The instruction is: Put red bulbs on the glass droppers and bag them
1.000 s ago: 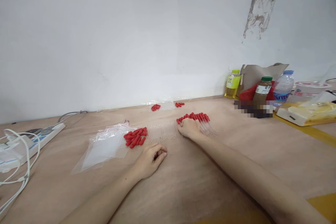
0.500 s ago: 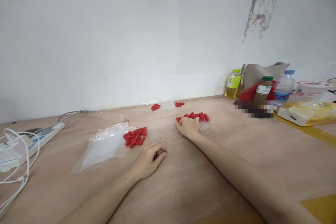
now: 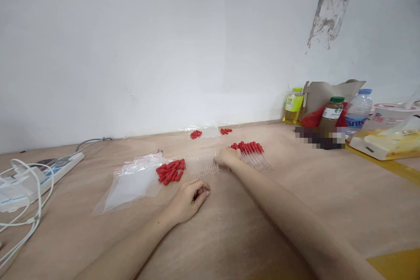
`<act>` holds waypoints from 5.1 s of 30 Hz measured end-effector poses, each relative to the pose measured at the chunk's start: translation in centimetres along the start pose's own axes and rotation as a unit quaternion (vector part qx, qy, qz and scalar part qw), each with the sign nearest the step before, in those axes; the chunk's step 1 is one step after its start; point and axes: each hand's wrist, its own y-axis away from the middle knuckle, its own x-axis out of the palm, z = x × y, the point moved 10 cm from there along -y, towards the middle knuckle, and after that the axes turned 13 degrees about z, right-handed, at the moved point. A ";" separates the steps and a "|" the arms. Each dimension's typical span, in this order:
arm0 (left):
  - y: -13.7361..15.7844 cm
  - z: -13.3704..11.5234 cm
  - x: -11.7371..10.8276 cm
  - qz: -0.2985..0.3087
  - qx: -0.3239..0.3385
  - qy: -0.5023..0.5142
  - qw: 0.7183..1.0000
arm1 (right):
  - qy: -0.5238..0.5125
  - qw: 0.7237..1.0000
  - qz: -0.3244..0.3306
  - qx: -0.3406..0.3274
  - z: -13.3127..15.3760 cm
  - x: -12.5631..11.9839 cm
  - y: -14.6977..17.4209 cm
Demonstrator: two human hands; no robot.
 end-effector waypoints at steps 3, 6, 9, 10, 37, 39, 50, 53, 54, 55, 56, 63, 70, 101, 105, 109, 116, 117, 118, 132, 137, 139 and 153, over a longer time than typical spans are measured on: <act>0.0 -0.3 0.1 -0.001 0.003 -0.001 1.000 | -0.004 1.000 -0.003 -0.004 0.2 -0.5 0.5; 0.2 -0.4 -0.3 -0.021 0.002 0.002 1.000 | -0.007 1.000 -0.011 -0.026 0.3 -1.5 1.9; 0.5 0.4 -2.7 -0.091 -0.017 -0.032 0.995 | -0.014 0.998 0.002 -0.059 -0.3 -2.1 3.7; 0.6 0.9 -3.9 -0.119 -0.029 -0.057 0.991 | -0.017 0.997 0.009 -0.073 -0.6 -2.1 4.3; -1.3 4.0 -1.2 -0.115 -0.041 0.438 0.890 | -0.114 0.905 -0.191 -0.362 -2.4 -0.7 12.0; -1.1 4.3 -0.1 -0.111 -0.062 0.460 0.878 | -0.093 0.906 -0.186 -0.370 -2.0 -0.3 12.3; -0.9 4.1 0.6 -0.111 -0.053 0.472 0.873 | -0.065 0.892 -0.193 -0.403 -0.4 0.2 13.4; -1.0 4.1 0.7 -0.104 -0.058 0.468 0.876 | -0.078 0.888 -0.194 -0.410 -0.3 0.1 13.5; -1.0 4.1 0.7 -0.102 -0.060 0.462 0.879 | -0.081 0.886 -0.192 -0.413 -0.3 0.1 13.5; -1.0 4.0 0.7 -0.100 -0.062 0.455 0.882 | -0.083 0.886 -0.189 -0.415 -0.2 0.1 13.5; -1.0 4.0 0.7 -0.098 -0.064 0.449 0.886 | -0.083 0.886 -0.185 -0.417 -0.1 0.2 13.5; -1.3 3.2 1.0 -0.062 -0.042 0.398 0.914 | -0.081 0.888 -0.148 -0.428 0.4 0.6 13.4; -1.1 1.8 1.3 -0.025 -0.018 0.305 0.952 | -0.032 0.890 -0.105 -0.443 0.3 1.0 12.9; -0.8 -0.2 0.8 0.006 0.018 0.115 0.993 | 0.008 0.905 -0.035 -0.423 1.9 2.7 13.5; -0.9 -0.9 -0.1 0.023 0.050 0.082 0.995 | 0.056 0.899 -0.069 -0.430 2.2 2.3 14.0; -0.6 -1.3 -1.0 0.015 0.064 0.065 0.996 | 0.097 0.883 -0.096 -0.449 2.4 1.8 15.3; 0.2 1.7 -1.7 -0.098 -0.025 0.091 0.991 | 0.014 0.928 -0.123 -0.351 -0.1 0.7 13.4; 0.2 2.1 -1.5 -0.098 -0.036 0.104 0.989 | -0.017 0.938 -0.109 -0.328 -0.7 0.7 12.6; 0.1 2.5 -1.4 -0.097 -0.044 0.116 0.988 | -0.052 0.947 -0.094 -0.303 -1.3 0.8 11.7; -0.4 0.4 -0.3 0.002 -0.019 0.030 0.999 | -0.067 0.986 -0.155 -0.018 -4.6 -1.8 5.2; -0.4 0.4 -0.3 0.003 -0.017 0.026 1.000 | -0.035 0.989 -0.146 -0.001 -4.0 -0.9 4.1; -0.4 0.5 -0.3 0.003 -0.018 0.026 0.999 | -0.025 0.989 -0.147 -0.002 -4.0 -0.8 4.2; -0.4 0.7 -0.1 0.004 -0.016 0.019 1.000 | -0.008 0.984 -0.170 -0.046 -3.5 -1.1 4.7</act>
